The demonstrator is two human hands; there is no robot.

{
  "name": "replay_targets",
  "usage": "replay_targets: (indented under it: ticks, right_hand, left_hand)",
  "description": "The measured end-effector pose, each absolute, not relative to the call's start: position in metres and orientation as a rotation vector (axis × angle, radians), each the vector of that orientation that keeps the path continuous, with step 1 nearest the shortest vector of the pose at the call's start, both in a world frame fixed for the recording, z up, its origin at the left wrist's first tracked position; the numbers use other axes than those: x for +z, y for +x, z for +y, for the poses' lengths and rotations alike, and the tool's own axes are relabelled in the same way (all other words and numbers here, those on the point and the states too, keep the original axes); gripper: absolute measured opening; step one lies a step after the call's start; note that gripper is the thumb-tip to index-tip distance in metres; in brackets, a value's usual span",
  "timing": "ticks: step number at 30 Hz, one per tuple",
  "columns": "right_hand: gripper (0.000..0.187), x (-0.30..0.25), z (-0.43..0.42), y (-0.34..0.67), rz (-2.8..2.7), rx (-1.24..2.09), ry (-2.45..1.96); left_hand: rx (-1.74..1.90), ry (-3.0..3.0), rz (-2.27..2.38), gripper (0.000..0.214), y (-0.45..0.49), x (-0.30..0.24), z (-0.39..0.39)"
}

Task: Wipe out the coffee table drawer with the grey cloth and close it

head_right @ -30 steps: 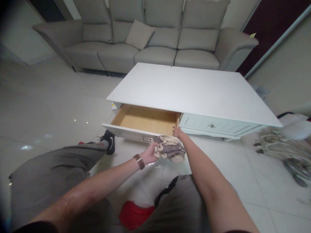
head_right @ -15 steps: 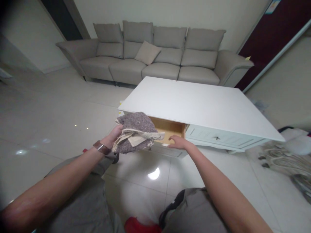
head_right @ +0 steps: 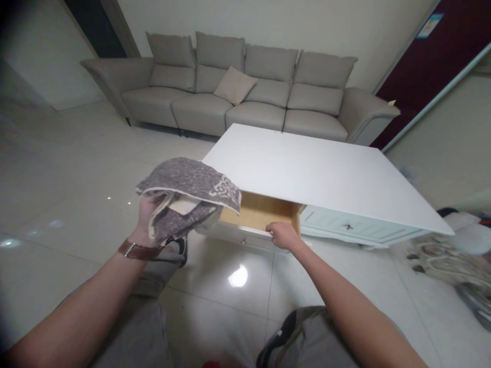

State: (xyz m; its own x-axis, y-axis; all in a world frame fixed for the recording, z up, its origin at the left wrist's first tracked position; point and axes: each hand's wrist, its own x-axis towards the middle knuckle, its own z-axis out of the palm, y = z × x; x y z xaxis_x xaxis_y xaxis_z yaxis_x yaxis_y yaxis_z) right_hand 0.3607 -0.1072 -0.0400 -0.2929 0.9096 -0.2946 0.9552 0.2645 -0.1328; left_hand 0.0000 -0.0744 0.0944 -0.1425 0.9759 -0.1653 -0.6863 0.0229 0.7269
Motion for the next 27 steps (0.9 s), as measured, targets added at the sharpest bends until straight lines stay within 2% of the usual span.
replay_targets:
  ticks: [3,9,13,22,27]
  right_hand:
    - [0.045,-0.038,-0.102,0.360,2.436,-0.321,1.810]
    - [0.091,-0.041,-0.085,0.367,2.545,-0.075,1.977]
    - [0.104,-0.045,-0.067,0.372,2.456,0.019,2.132]
    - [0.111,-0.057,-0.030,0.386,2.265,0.220,2.273]
    - [0.100,-0.061,-0.018,0.392,2.258,0.257,2.290]
  left_hand:
    - [1.622,0.399,0.785,0.038,-0.016,0.102,-0.074]
    - [1.677,0.388,0.819,0.036,-0.030,0.102,-0.085]
    - [1.686,0.400,0.838,0.035,-0.036,0.107,-0.091]
    - [1.849,0.455,0.803,0.033,-0.066,0.109,-0.088]
    - [1.841,0.426,0.839,0.035,-0.072,0.110,-0.088]
